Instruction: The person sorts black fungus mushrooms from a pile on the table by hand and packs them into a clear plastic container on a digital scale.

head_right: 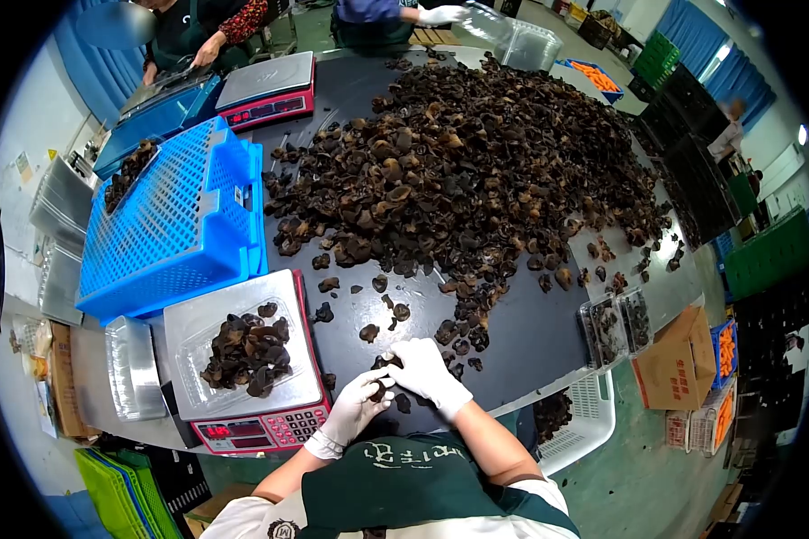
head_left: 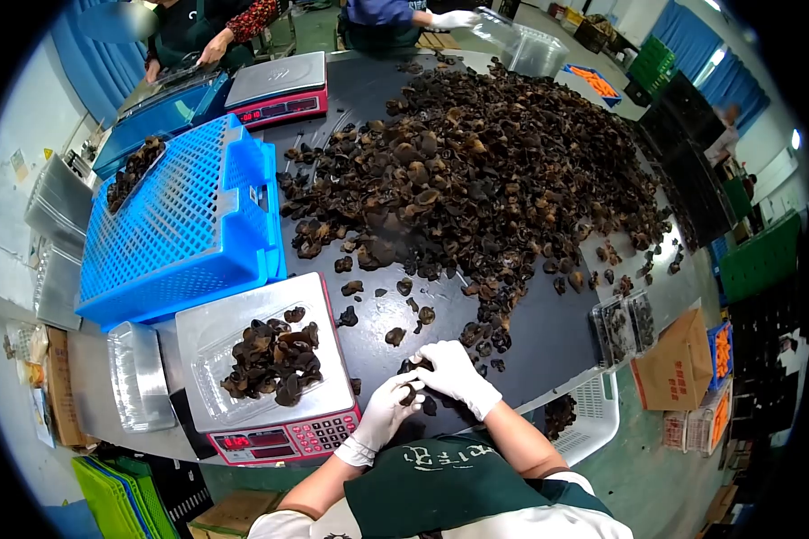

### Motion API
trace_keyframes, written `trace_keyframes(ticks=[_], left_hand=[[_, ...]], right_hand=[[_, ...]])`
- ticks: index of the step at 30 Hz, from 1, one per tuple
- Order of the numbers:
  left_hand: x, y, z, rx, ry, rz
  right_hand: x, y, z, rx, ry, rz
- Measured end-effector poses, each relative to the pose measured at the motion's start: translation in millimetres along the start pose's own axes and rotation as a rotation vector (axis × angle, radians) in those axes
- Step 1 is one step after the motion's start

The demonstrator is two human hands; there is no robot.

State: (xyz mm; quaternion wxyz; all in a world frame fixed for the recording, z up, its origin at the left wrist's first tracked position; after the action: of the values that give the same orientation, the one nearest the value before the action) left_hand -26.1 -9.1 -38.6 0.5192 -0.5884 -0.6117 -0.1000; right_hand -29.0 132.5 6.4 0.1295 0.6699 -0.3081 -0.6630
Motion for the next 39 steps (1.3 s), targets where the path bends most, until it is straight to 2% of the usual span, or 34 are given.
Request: trace_keyframes(ticks=[3, 6, 8, 10, 15, 17, 20, 22, 24, 26, 27, 28, 29, 30, 32, 35, 39], left_hand=[[-6, 3, -1, -0.03, -0.094, 0.05], [-4, 2, 0, -0.01, -0.132, 0.125], [2, -2, 0, -0.015, -0.141, 0.161], [7, -5, 0, 0.018, -0.146, 0.162], [8, -7, 2, 0.07, -0.102, 0.182], [12, -11, 2, 0.14, -0.064, 0.21], [17, -16, 1, 0.247, -0.006, 0.323], [7, -10, 3, 0.228, -0.012, 0.366], [-1, -6, 4, 0.194, -0.089, 0.341], [2, -10, 1, 0.162, -0.107, 0.351], [6, -13, -2, 0.133, -0.125, 0.324], [8, -15, -4, 0.104, -0.143, 0.297], [6, -12, -4, 0.092, -0.105, 0.316], [3, -13, -5, 0.096, -0.105, 0.316], [10, -11, -6, 0.07, 0.048, 0.087], [13, -11, -9, -0.015, -0.017, 0.002], [7, -6, -5, -0.033, -0.032, 0.006]], right_hand=[[-16, -11, -12, 0.142, -0.059, 0.283], [-26, -26, -25, 0.348, -0.031, 0.413], [-27, -28, -31, 0.389, 0.004, 0.52], [-23, -27, -34, 0.447, 0.081, 0.812], [-30, -9, -34, 0.527, 0.183, 0.882], [-31, -2, -34, 0.51, 0.276, 0.687], [-18, 2, -37, 0.367, 0.377, 0.643], [-24, 5, -33, 0.332, 0.399, 0.654], [-40, -1, -21, 0.285, 0.394, 0.42], [-56, -27, -2, 0.312, 0.238, 0.349], [-69, -36, 13, 0.167, 0.035, 0.077], [-77, -53, 23, 0.216, -0.135, -0.055], [-85, -67, 32, 0.208, -0.297, -0.056], [-89, -81, 42, 0.26, -0.316, -0.159], [-83, -113, 55, 0.318, -0.465, -0.316], [-70, -110, 60, 0.383, -0.418, -0.367], [-51, -88, 47, 0.226, -0.201, -0.091]])
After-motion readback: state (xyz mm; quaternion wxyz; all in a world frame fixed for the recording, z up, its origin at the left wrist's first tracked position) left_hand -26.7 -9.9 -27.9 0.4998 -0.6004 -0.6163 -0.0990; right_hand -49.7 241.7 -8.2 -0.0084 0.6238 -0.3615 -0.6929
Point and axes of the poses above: each hand's wrist, its own z-axis towards the middle knuckle, its own x-axis out of the palm, y = z × x, the point moved 6 cm from there along z, towards the middle knuckle, and after that the axes turned 8 degrees about x, right-handed, at the moved point
